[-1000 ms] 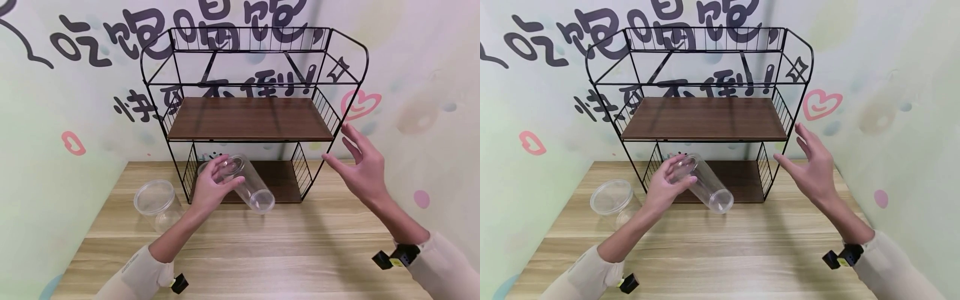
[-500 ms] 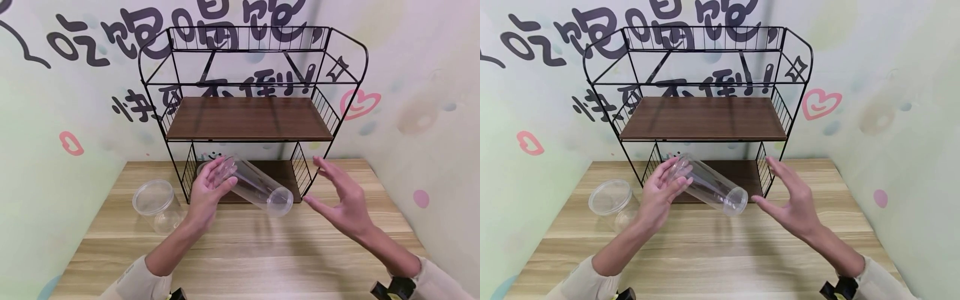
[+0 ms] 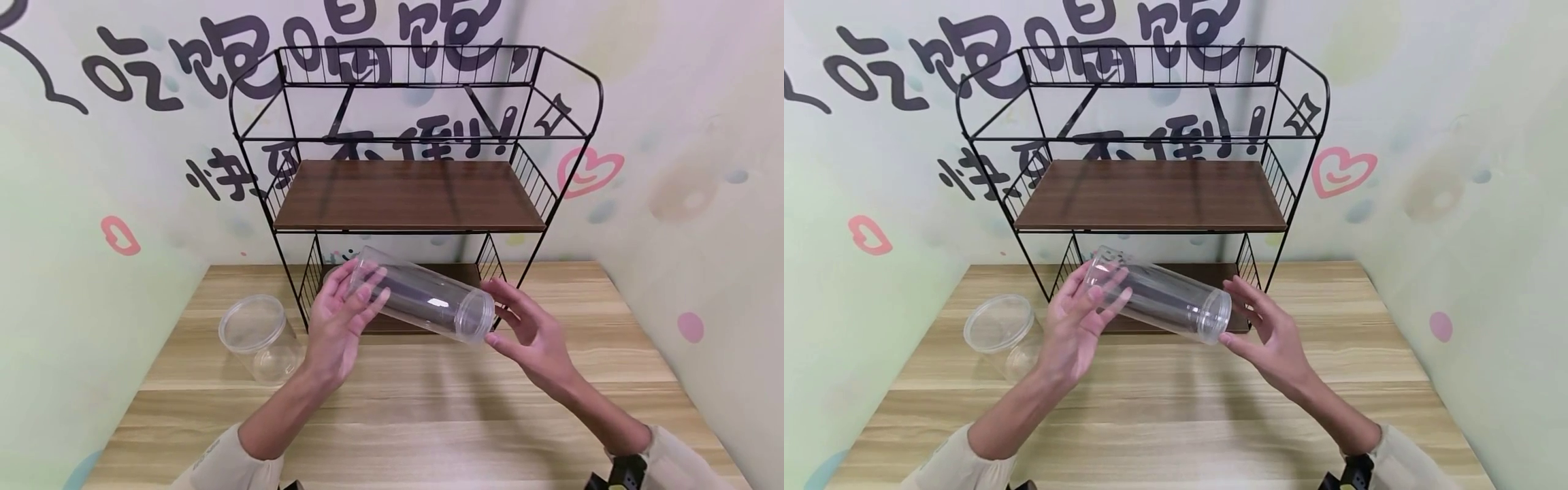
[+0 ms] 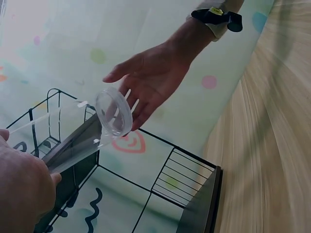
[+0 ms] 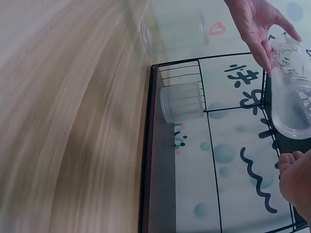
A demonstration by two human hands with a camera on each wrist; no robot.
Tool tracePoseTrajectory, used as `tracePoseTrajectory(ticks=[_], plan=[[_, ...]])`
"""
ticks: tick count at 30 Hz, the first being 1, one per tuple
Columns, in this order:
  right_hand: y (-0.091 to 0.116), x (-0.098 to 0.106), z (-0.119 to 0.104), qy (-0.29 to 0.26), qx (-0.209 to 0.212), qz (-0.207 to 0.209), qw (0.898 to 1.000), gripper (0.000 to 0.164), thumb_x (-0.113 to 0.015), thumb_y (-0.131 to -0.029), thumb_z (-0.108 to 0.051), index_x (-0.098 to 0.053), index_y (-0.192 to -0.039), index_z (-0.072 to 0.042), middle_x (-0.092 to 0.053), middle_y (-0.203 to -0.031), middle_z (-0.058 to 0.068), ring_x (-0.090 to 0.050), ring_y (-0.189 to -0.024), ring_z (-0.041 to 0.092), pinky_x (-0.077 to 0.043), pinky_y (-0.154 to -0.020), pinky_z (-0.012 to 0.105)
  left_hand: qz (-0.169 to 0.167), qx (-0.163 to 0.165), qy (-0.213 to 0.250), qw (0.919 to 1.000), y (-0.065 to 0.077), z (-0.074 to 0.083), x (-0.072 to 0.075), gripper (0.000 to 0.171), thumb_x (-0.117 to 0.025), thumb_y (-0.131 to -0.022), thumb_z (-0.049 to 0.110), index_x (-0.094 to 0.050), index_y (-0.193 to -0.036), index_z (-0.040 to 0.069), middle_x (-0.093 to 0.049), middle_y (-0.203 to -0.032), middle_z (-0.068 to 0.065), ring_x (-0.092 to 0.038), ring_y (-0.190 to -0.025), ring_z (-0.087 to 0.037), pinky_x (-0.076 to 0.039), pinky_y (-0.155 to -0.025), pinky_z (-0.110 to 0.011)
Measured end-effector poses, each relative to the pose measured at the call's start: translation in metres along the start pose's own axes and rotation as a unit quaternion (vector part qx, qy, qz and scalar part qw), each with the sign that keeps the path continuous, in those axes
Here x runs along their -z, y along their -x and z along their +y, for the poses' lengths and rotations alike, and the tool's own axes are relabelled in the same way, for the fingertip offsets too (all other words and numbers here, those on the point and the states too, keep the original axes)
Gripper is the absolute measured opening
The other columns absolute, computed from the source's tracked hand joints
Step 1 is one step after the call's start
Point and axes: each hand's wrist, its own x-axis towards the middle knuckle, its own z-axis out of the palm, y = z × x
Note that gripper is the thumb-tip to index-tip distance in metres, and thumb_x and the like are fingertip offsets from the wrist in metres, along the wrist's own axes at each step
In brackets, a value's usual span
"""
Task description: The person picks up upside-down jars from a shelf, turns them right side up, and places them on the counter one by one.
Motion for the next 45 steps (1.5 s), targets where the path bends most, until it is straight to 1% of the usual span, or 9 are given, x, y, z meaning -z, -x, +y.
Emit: tracePoseTrajectory(ticks=[6,15,21,27,30,33,38,41,45], plan=[[0.0,-0.007,0.009,-0.043,0.0,0.021,0.999,0.078,-0.066,-0.079,0.029,-0.04,-0.152,0.018,-0.058,-0.151,0.007,-0.059,-0.133,0.016,-0.046,-0.117,0.025,0.009,-0.016,0.021,0.9996,-0.001,-0.004,-0.002,0.07,-0.076,-0.096,0.009,-0.034,-0.151,-0.004,-0.053,-0.149,-0.02,-0.062,-0.134,-0.029,-0.053,-0.112,-0.046],[0.0,-0.014,0.013,-0.079,0.003,0.034,0.996,0.074,-0.065,-0.08,0.029,-0.044,-0.15,0.017,-0.063,-0.145,0.011,-0.065,-0.125,0.019,-0.056,-0.106,0.029,0.005,-0.028,0.036,0.9989,0.002,-0.013,-0.004,0.064,-0.073,-0.097,0.004,-0.037,-0.149,-0.002,-0.057,-0.145,-0.016,-0.062,-0.134,-0.03,-0.053,-0.112,-0.047],[0.001,-0.01,0.013,-0.086,0.001,0.038,0.996,0.072,-0.063,-0.08,0.03,-0.047,-0.149,0.015,-0.065,-0.14,0.012,-0.066,-0.122,0.018,-0.058,-0.104,0.03,-0.003,-0.008,0.022,0.9997,0.002,-0.016,0.001,0.077,-0.081,-0.093,0.011,-0.035,-0.152,-0.005,-0.053,-0.149,-0.018,-0.062,-0.134,-0.028,-0.053,-0.113,-0.045],[-0.001,-0.004,0.01,-0.093,0.012,0.039,0.995,0.069,-0.062,-0.079,0.032,-0.05,-0.146,0.015,-0.066,-0.14,0.014,-0.067,-0.121,0.019,-0.059,-0.101,0.029,-0.024,0.012,-0.004,0.9996,0.004,-0.016,0.006,0.086,-0.082,-0.092,0.015,-0.029,-0.155,-0.008,-0.046,-0.153,-0.024,-0.058,-0.138,-0.029,-0.052,-0.113,-0.043],[-0.003,0.0,0.008,-0.104,0.02,0.037,0.994,0.07,-0.06,-0.078,0.034,-0.051,-0.145,0.016,-0.066,-0.138,0.015,-0.067,-0.12,0.019,-0.06,-0.099,0.028,-0.037,0.024,-0.026,0.9987,0.005,-0.015,0.008,0.086,-0.081,-0.094,0.017,-0.028,-0.157,-0.008,-0.044,-0.156,-0.027,-0.057,-0.14,-0.03,-0.051,-0.114,-0.041],[-0.003,0.005,0.004,-0.11,0.026,0.038,0.993,0.072,-0.059,-0.076,0.035,-0.051,-0.145,0.016,-0.067,-0.137,0.015,-0.068,-0.12,0.019,-0.06,-0.098,0.028,-0.043,0.048,-0.067,0.9957,0.006,-0.011,0.01,0.08,-0.077,-0.096,0.011,-0.03,-0.158,-0.006,-0.043,-0.159,-0.026,-0.051,-0.146,-0.034,-0.049,-0.116,-0.039],[-0.004,0.016,-0.002,-0.103,0.029,0.031,0.994,0.072,-0.059,-0.076,0.036,-0.052,-0.145,0.016,-0.067,-0.139,0.016,-0.068,-0.122,0.02,-0.06,-0.1,0.028,-0.047,0.068,-0.181,0.9799,0.005,0.0,0.017,0.075,-0.076,-0.093,0.004,-0.039,-0.158,0.001,-0.049,-0.16,-0.016,-0.048,-0.148,-0.031,-0.051,-0.114,-0.033],[-0.005,0.023,-0.006,-0.094,0.024,0.024,0.995,0.071,-0.059,-0.076,0.036,-0.052,-0.144,0.016,-0.067,-0.139,0.015,-0.068,-0.124,0.02,-0.059,-0.102,0.028,-0.054,0.049,-0.24,0.968,0.005,0.01,0.021,0.074,-0.076,-0.093,0.004,-0.042,-0.158,0.004,-0.05,-0.16,-0.01,-0.048,-0.148,-0.03,-0.05,-0.114,-0.032],[-0.008,0.034,-0.012,-0.075,0.007,0.017,0.997,0.072,-0.06,-0.077,0.036,-0.053,-0.145,0.014,-0.068,-0.139,0.012,-0.068,-0.124,0.019,-0.058,-0.103,0.028,-0.059,-0.002,-0.29,0.9553,0.003,0.028,0.027,0.073,-0.075,-0.093,0.001,-0.041,-0.158,0.003,-0.05,-0.16,-0.008,-0.048,-0.148,-0.029,-0.046,-0.118,-0.032]])
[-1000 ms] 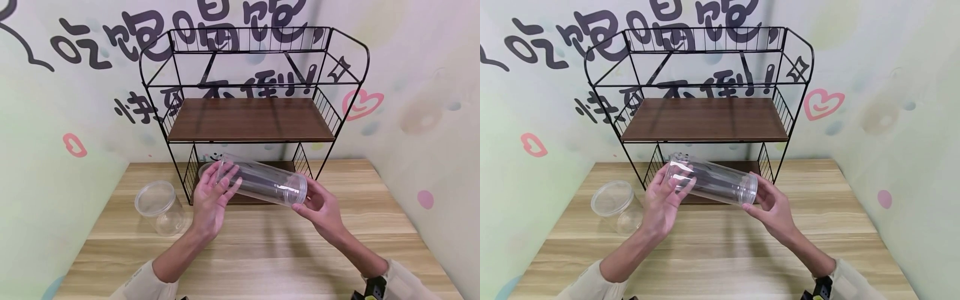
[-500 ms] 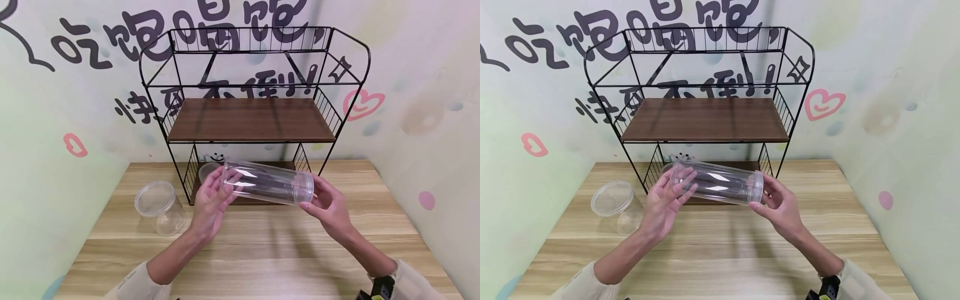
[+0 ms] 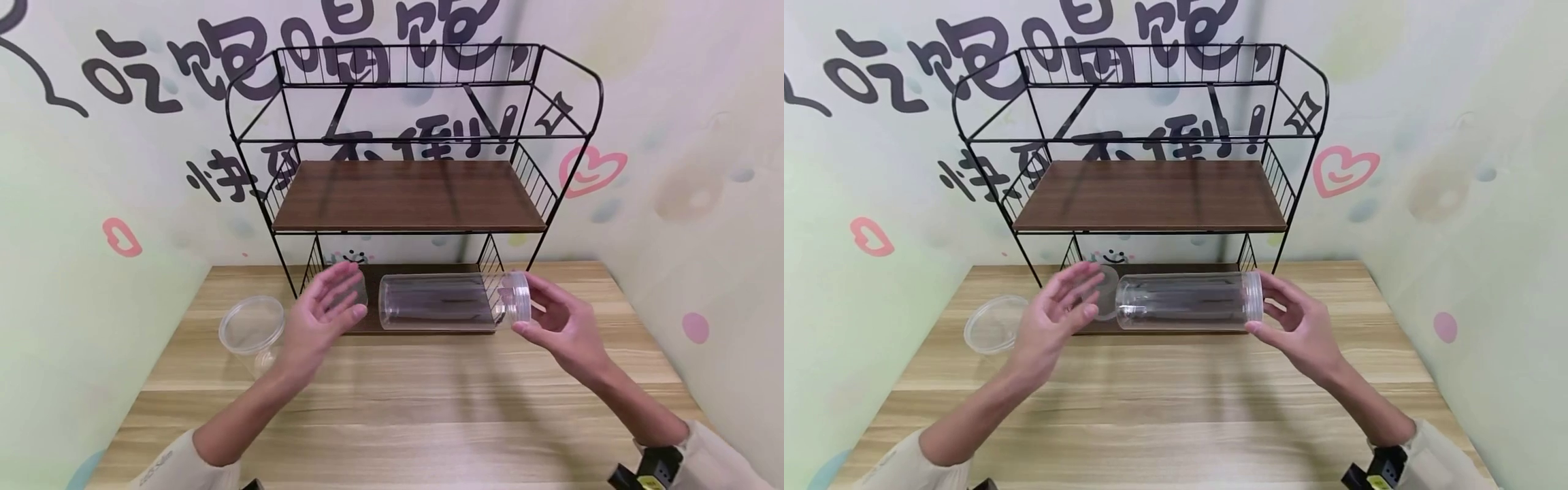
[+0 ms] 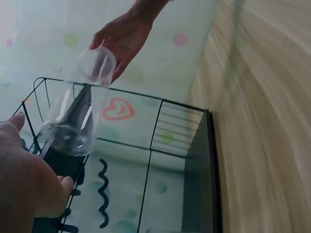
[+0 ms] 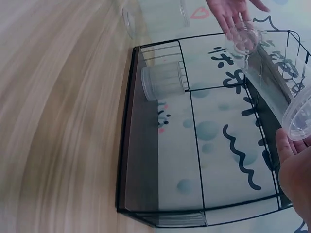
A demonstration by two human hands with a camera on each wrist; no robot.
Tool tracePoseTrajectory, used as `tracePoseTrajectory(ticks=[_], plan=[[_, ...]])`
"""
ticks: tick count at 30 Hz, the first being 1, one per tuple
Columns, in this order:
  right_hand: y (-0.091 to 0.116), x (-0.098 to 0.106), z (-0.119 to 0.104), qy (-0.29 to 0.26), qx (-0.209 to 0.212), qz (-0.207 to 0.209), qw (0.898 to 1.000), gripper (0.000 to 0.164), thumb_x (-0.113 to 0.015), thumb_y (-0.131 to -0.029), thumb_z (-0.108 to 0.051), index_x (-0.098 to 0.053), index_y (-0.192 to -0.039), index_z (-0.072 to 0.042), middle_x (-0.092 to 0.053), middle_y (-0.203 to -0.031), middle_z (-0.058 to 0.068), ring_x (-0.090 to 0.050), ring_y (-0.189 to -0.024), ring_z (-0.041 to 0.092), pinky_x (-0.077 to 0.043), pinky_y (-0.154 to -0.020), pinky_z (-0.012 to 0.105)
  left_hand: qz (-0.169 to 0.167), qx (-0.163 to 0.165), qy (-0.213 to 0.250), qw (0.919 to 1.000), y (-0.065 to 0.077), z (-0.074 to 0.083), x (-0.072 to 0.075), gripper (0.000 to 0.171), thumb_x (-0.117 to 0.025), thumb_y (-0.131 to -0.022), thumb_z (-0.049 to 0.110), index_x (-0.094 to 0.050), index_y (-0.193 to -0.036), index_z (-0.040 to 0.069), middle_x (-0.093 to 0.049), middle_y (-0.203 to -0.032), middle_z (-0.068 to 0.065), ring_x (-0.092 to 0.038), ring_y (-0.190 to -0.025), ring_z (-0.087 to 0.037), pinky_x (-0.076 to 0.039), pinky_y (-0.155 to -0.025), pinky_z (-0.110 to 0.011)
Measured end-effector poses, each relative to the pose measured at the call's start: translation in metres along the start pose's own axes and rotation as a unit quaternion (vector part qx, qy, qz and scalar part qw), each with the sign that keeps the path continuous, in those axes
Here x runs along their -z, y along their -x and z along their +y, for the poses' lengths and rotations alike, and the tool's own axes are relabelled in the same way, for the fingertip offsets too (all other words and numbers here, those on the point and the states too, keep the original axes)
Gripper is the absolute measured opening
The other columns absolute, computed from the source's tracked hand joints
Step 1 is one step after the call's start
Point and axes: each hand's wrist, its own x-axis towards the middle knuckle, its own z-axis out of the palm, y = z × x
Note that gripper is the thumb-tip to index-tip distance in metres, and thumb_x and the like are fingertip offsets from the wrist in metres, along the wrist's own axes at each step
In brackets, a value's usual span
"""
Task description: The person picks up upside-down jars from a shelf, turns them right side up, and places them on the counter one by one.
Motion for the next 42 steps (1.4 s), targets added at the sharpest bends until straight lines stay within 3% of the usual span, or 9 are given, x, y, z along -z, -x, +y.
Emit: tracePoseTrajectory(ticks=[4,8,15,19,23,28,34,39,42], plan=[[-0.003,0.01,-0.008,0.04,-0.008,-0.011,0.999,0.071,-0.064,-0.078,0.035,-0.053,-0.145,0.014,-0.068,-0.139,0.009,-0.068,-0.123,0.016,-0.057,-0.103,0.027,0.023,-0.052,-0.059,0.9966,0.001,0.012,0.013,0.074,-0.077,-0.091,-0.005,-0.044,-0.157,0.003,-0.052,-0.159,-0.006,-0.049,-0.148,-0.025,-0.043,-0.12,-0.03],[-0.007,0.019,-0.017,0.093,-0.009,-0.023,0.995,0.072,-0.069,-0.077,0.033,-0.052,-0.145,0.017,-0.067,-0.138,0.007,-0.067,-0.121,0.015,-0.056,-0.104,0.025,0.067,-0.108,-0.102,0.9866,0.004,0.022,0.022,0.079,-0.078,-0.087,-0.012,-0.044,-0.157,0.002,-0.051,-0.158,-0.006,-0.05,-0.147,-0.025,-0.042,-0.12,-0.027],[-0.014,0.034,-0.033,0.183,-0.012,-0.049,0.982,0.076,-0.076,-0.074,0.03,-0.054,-0.145,0.014,-0.068,-0.134,0.004,-0.068,-0.118,0.011,-0.057,-0.1,0.021,0.143,-0.203,-0.11,0.9624,0.004,0.034,0.036,0.082,-0.077,-0.082,-0.018,-0.045,-0.156,0.001,-0.049,-0.158,-0.023,-0.048,-0.148,-0.029,-0.039,-0.124,-0.033],[-0.017,0.039,-0.035,0.204,0.001,-0.06,0.977,0.079,-0.078,-0.069,0.032,-0.056,-0.142,0.016,-0.067,-0.134,0.003,-0.07,-0.115,0.011,-0.058,-0.099,0.021,0.162,-0.228,-0.132,0.951,-0.001,0.037,0.043,0.083,-0.078,-0.082,-0.017,-0.045,-0.156,-0.001,-0.047,-0.159,-0.025,-0.045,-0.15,-0.031,-0.036,-0.126,-0.035],[-0.018,0.044,-0.038,0.282,0.005,-0.071,0.957,0.082,-0.086,-0.066,0.025,-0.06,-0.142,0.01,-0.066,-0.132,-0.002,-0.068,-0.11,0.008,-0.057,-0.096,0.018,0.182,-0.209,-0.156,0.9478,-0.01,0.04,0.051,0.082,-0.08,-0.084,-0.012,-0.043,-0.157,-0.001,-0.048,-0.161,-0.014,-0.043,-0.152,-0.025,-0.034,-0.127,-0.034],[-0.022,0.053,-0.04,0.357,0.009,-0.102,0.928,0.082,-0.094,-0.064,0.014,-0.065,-0.14,0.003,-0.066,-0.129,0.004,-0.065,-0.107,0.009,-0.057,-0.094,0.015,0.188,-0.151,-0.175,0.9547,-0.025,0.045,0.06,0.085,-0.082,-0.089,0.002,-0.038,-0.162,0.006,-0.044,-0.165,-0.006,-0.04,-0.154,-0.019,-0.032,-0.127,-0.028],[-0.026,0.062,-0.041,0.442,0.037,-0.136,0.886,0.081,-0.1,-0.062,-0.001,-0.069,-0.137,0.0,-0.07,-0.125,0.006,-0.069,-0.103,0.003,-0.054,-0.093,0.008,0.169,-0.087,-0.183,0.9646,-0.044,0.05,0.068,0.092,-0.085,-0.091,0.015,-0.031,-0.166,0.011,-0.038,-0.169,-0.005,-0.037,-0.156,-0.018,-0.032,-0.126,-0.023],[-0.031,0.069,-0.041,0.506,0.065,-0.163,0.844,0.079,-0.102,-0.061,-0.015,-0.072,-0.133,-0.003,-0.074,-0.124,0.004,-0.07,-0.103,0.01,-0.044,-0.097,0.004,0.164,-0.051,-0.196,0.9656,-0.058,0.05,0.072,0.099,-0.087,-0.09,0.018,-0.027,-0.168,0.011,-0.034,-0.171,-0.008,-0.035,-0.157,-0.019,-0.03,-0.127,-0.025],[-0.032,0.073,-0.041,0.524,0.072,-0.176,0.83,0.076,-0.102,-0.06,-0.019,-0.074,-0.13,-0.005,-0.076,-0.122,0.003,-0.066,-0.105,0.014,-0.042,-0.093,0.008,0.154,-0.033,-0.202,0.9667,-0.065,0.049,0.074,0.099,-0.087,-0.09,0.02,-0.026,-0.168,0.011,-0.035,-0.171,-0.008,-0.035,-0.157,-0.02,-0.03,-0.128,-0.028]])
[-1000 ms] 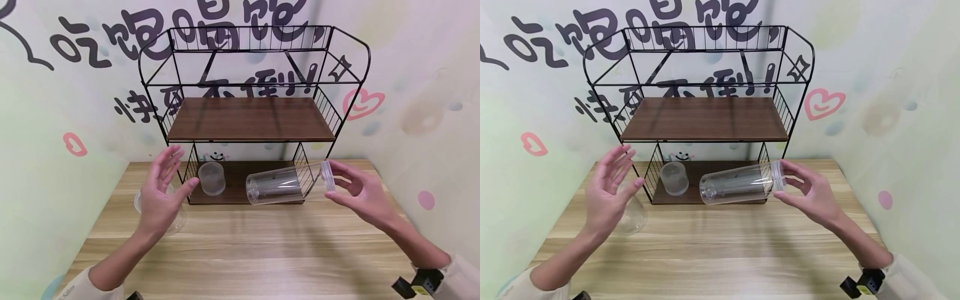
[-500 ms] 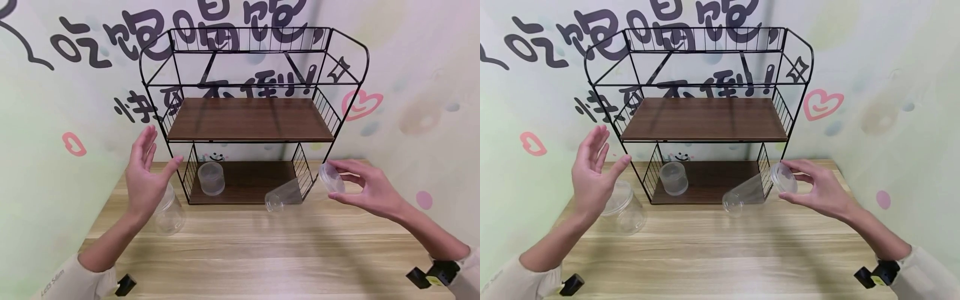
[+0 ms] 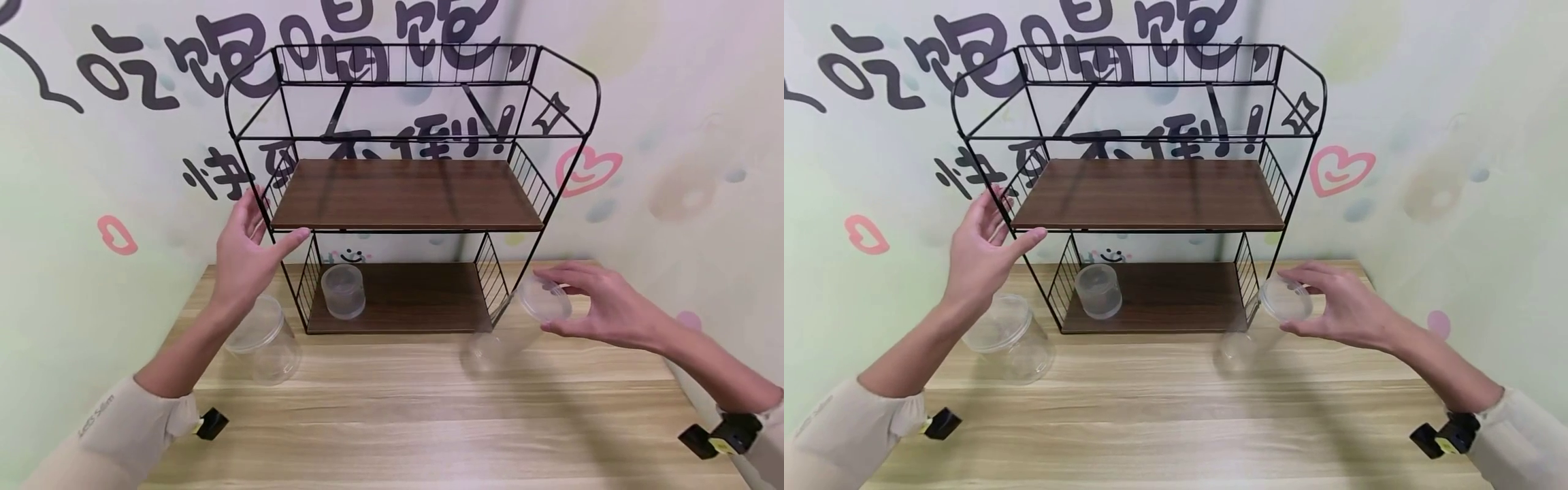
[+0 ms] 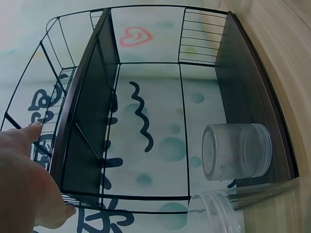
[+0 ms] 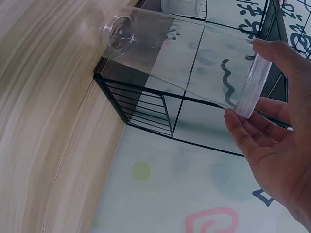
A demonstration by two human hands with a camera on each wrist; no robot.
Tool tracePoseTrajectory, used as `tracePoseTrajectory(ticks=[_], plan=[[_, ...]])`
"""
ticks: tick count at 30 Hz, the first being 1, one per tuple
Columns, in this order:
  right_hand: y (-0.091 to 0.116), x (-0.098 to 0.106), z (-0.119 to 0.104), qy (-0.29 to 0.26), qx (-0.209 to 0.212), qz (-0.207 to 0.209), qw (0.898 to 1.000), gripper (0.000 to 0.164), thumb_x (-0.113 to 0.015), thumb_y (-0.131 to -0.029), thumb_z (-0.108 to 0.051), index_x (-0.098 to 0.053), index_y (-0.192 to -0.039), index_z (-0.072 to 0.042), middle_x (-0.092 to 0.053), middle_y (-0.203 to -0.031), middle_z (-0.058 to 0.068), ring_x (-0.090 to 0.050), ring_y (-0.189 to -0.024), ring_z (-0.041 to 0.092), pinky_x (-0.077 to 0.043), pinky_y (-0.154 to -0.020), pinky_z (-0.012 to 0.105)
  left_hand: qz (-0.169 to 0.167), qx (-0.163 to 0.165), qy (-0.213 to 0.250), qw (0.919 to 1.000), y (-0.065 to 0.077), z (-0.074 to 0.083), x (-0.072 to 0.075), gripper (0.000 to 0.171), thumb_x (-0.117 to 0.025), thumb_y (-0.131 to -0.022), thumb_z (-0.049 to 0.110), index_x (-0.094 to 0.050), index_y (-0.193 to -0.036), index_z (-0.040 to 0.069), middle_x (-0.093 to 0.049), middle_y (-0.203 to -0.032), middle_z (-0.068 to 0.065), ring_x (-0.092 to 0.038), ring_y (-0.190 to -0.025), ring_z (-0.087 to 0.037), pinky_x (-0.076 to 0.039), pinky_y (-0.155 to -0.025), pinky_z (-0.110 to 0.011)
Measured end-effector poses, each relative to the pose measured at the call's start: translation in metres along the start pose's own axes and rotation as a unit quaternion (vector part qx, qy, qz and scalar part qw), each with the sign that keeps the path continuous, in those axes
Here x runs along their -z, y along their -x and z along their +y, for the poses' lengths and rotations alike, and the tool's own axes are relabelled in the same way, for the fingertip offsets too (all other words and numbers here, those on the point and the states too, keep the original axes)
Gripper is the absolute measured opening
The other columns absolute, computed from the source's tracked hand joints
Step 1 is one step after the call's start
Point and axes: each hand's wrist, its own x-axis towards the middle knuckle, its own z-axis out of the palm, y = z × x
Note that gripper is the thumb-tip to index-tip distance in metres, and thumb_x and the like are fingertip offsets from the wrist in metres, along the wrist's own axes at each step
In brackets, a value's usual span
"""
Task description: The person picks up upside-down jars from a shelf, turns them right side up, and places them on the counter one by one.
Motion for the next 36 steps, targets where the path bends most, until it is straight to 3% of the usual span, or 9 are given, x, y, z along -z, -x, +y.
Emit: tracePoseTrajectory(ticks=[6,12,22,32,36], plan=[[0.003,0.001,0.006,0.011,0.008,-0.02,1.0,0.074,-0.102,-0.06,-0.02,-0.075,-0.127,-0.006,-0.075,-0.118,0.001,-0.062,-0.102,0.015,-0.047,-0.082,0.012,-0.029,0.008,-0.006,0.9995,-0.009,-0.002,-0.001,0.1,-0.087,-0.09,0.025,-0.026,-0.168,0.013,-0.034,-0.171,-0.008,-0.033,-0.157,-0.015,-0.029,-0.129,-0.029],[0.007,-0.002,0.01,0.027,0.008,-0.06,0.998,0.073,-0.101,-0.064,-0.024,-0.074,-0.129,-0.005,-0.073,-0.121,0.006,-0.063,-0.101,0.019,-0.056,-0.072,0.027,-0.04,-0.006,0.013,0.9991,-0.015,-0.008,0.0,0.1,-0.086,-0.09,0.017,-0.025,-0.168,0.011,-0.035,-0.171,-0.009,-0.033,-0.157,-0.014,-0.03,-0.126,-0.02],[0.013,-0.01,0.018,0.029,0.001,-0.071,0.997,0.075,-0.102,-0.064,-0.026,-0.073,-0.129,-0.002,-0.073,-0.117,0.007,-0.067,-0.094,0.019,-0.057,-0.068,0.028,-0.053,-0.017,0.003,0.9984,-0.021,-0.011,-0.001,0.101,-0.086,-0.091,0.017,-0.022,-0.169,0.011,-0.034,-0.171,-0.01,-0.033,-0.157,-0.014,-0.03,-0.122,-0.014],[0.013,-0.013,0.018,0.025,-0.012,-0.081,0.996,0.075,-0.101,-0.067,-0.027,-0.072,-0.131,0.0,-0.073,-0.12,0.011,-0.07,-0.098,0.023,-0.059,-0.069,0.029,-0.051,-0.037,-0.007,0.998,-0.024,-0.013,-0.003,0.099,-0.085,-0.092,0.013,-0.022,-0.168,0.008,-0.034,-0.17,-0.013,-0.034,-0.158,-0.022,-0.031,-0.125,-0.019],[0.013,-0.011,0.016,0.042,-0.005,-0.084,0.996,0.078,-0.101,-0.066,-0.029,-0.071,-0.132,-0.001,-0.072,-0.122,0.012,-0.071,-0.104,0.029,-0.062,-0.073,0.039,-0.051,-0.042,-0.014,0.9977,-0.025,-0.013,-0.003,0.099,-0.085,-0.091,0.013,-0.023,-0.168,0.008,-0.035,-0.17,-0.012,-0.035,-0.157,-0.021,-0.031,-0.126,-0.021]])
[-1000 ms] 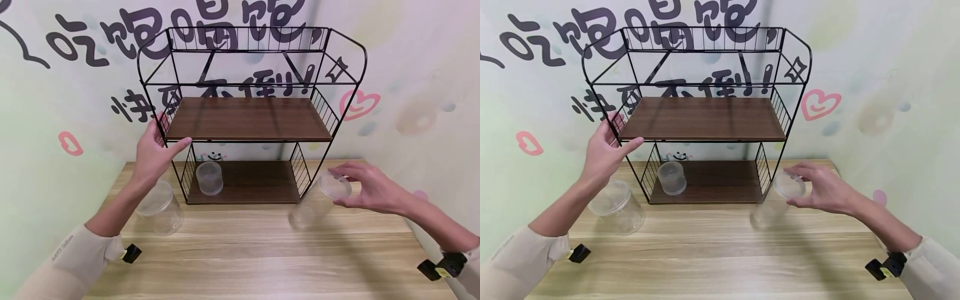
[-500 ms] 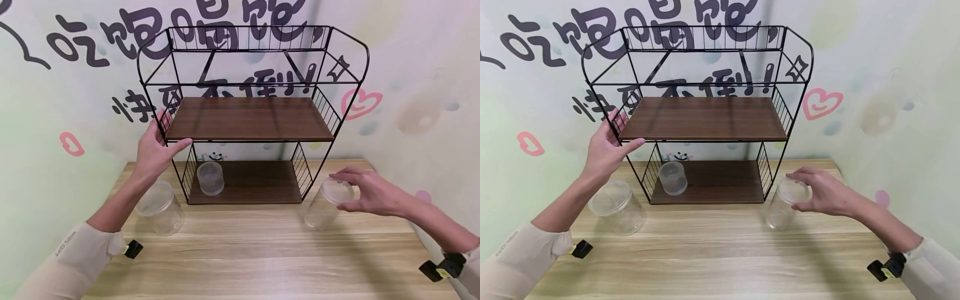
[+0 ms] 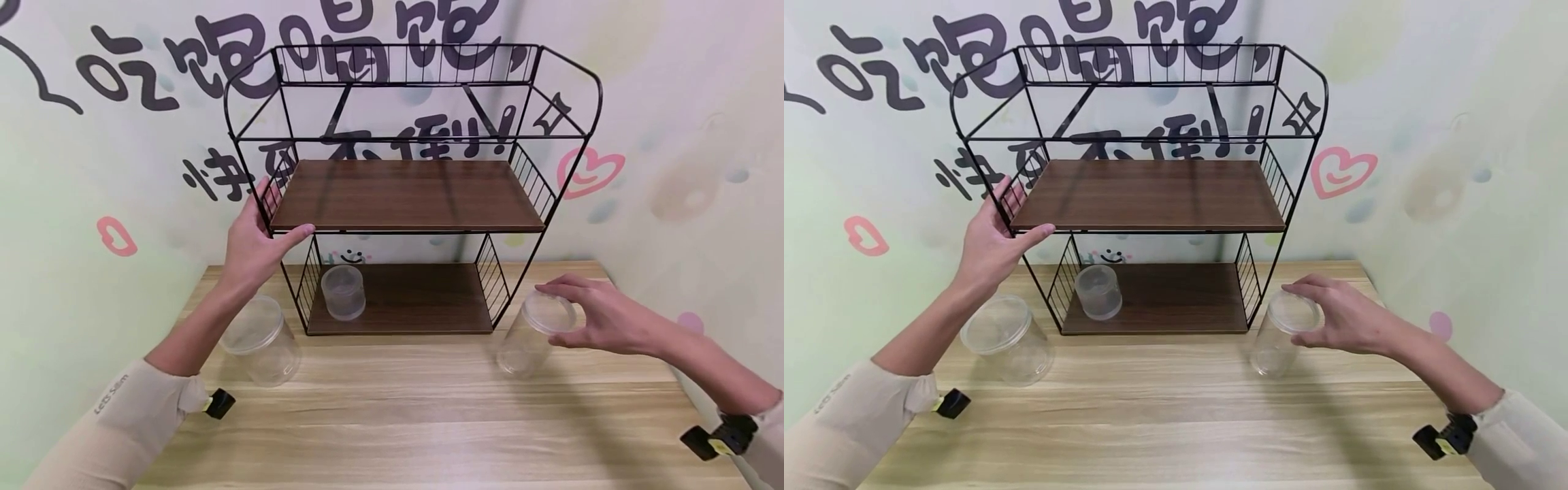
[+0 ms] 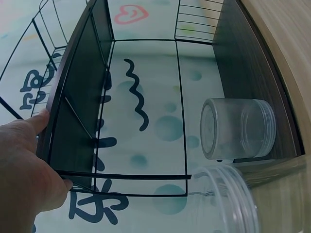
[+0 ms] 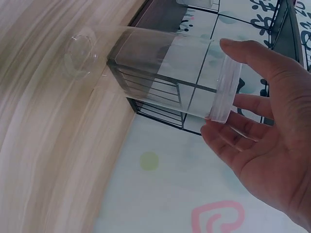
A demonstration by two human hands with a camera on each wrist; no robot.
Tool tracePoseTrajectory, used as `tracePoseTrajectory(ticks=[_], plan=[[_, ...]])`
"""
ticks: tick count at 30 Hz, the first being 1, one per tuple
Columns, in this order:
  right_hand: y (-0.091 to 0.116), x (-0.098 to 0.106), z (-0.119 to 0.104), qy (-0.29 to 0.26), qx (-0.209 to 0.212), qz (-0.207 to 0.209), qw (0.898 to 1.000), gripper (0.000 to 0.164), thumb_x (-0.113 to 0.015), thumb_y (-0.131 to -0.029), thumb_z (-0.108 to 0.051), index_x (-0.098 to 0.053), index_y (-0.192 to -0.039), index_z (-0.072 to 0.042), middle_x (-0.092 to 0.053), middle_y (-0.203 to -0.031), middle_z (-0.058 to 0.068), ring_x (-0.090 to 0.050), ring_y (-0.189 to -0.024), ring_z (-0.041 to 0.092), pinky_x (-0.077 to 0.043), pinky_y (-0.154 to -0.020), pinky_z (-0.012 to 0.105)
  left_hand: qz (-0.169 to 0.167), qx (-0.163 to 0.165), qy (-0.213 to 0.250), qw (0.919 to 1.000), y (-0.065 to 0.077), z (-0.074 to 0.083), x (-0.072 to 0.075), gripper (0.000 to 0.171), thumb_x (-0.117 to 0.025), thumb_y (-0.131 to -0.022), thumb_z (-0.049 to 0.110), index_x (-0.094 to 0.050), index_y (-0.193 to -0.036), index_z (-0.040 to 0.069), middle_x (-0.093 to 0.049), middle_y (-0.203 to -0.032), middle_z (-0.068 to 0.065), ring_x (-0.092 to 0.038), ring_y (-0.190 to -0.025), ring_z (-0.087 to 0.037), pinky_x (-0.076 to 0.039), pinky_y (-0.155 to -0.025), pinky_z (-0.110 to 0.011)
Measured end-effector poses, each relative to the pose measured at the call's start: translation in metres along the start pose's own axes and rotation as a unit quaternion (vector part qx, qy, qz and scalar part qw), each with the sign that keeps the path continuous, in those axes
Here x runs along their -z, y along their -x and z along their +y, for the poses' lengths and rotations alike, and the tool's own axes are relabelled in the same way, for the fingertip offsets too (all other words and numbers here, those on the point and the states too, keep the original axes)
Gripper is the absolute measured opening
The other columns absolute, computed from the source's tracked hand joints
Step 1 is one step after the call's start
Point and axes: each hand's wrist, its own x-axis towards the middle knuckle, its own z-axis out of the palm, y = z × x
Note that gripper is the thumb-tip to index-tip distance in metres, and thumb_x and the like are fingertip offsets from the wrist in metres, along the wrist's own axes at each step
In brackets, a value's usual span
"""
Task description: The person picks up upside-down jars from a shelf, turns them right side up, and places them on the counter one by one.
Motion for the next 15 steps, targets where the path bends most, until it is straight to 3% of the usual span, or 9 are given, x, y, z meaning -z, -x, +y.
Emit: tracePoseTrajectory(ticks=[5,10,15], plan=[[0.002,0.007,-0.006,0.038,0.013,0.018,0.999,0.083,-0.101,-0.064,-0.03,-0.069,-0.134,0.0,-0.07,-0.128,0.012,-0.069,-0.113,0.033,-0.06,-0.084,0.052,-0.003,-0.003,-0.004,1.0,-0.002,0.001,-0.001,0.1,-0.085,-0.091,0.012,-0.022,-0.168,0.007,-0.036,-0.169,-0.011,-0.037,-0.156,-0.019,-0.032,-0.127,-0.024],[0.0,0.018,-0.02,0.077,0.042,0.072,0.994,0.08,-0.1,-0.065,-0.036,-0.071,-0.131,-0.001,-0.071,-0.125,0.01,-0.069,-0.11,0.031,-0.059,-0.082,0.051,-0.006,0.0,-0.005,1.0,-0.002,0.002,-0.001,0.099,-0.085,-0.091,0.009,-0.023,-0.168,0.008,-0.037,-0.169,-0.009,-0.038,-0.155,-0.019,-0.032,-0.128,-0.028],[-0.009,0.022,-0.042,0.068,0.068,0.101,0.99,0.073,-0.08,-0.087,-0.06,-0.071,-0.131,-0.003,-0.072,-0.124,0.009,-0.07,-0.109,0.031,-0.057,-0.087,0.048,0.001,0.001,0.005,1.0,-0.003,0.0,0.001,0.099,-0.086,-0.089,0.005,-0.025,-0.167,0.006,-0.039,-0.168,-0.011,-0.04,-0.155,-0.021,-0.033,-0.127,-0.028]])
